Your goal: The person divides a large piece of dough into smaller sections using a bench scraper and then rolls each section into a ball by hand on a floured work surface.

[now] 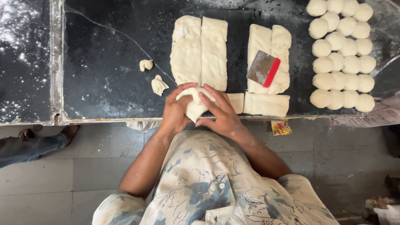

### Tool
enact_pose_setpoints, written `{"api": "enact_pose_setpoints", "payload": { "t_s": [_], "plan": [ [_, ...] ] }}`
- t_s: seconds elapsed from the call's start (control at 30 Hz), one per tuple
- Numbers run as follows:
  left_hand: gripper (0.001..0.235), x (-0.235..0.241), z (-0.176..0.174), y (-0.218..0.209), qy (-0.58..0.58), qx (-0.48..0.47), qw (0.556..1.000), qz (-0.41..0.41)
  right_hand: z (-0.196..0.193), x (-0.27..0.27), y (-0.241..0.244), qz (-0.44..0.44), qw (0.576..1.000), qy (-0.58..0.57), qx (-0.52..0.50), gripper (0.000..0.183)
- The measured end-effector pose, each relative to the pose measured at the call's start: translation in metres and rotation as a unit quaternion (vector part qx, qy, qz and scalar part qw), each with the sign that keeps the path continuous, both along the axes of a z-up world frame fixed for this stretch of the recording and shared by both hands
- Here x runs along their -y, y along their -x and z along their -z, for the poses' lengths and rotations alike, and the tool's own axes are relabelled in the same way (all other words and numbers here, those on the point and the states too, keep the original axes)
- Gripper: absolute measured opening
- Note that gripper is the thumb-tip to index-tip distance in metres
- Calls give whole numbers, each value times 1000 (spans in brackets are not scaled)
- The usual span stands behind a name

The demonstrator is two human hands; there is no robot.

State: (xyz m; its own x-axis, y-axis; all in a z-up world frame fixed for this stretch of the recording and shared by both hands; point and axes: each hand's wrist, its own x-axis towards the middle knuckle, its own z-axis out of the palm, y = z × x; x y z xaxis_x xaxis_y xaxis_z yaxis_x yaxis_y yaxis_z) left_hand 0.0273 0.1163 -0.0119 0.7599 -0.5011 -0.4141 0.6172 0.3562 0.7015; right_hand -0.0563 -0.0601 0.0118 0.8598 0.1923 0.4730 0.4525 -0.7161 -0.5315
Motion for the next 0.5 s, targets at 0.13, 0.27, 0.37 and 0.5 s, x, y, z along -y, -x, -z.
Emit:
{"api": "enact_pose_setpoints", "payload": {
  "t_s": [0.13,0.27,0.37,0.5],
  "plan": [
    [36,1,-2,8,120,-86,989,19,24,5,-9,60,997,-32,30,47],
    [30,9,16,24,1,161,987,4,62,10,-18,46,937,-335,-89,43],
    [34,7,29,30,-192,484,853,-34,71,16,-13,39,826,-483,-287,46],
    [54,4,29,30,-305,473,823,-79,44,22,-17,47,945,-208,-247,42]
  ]
}}
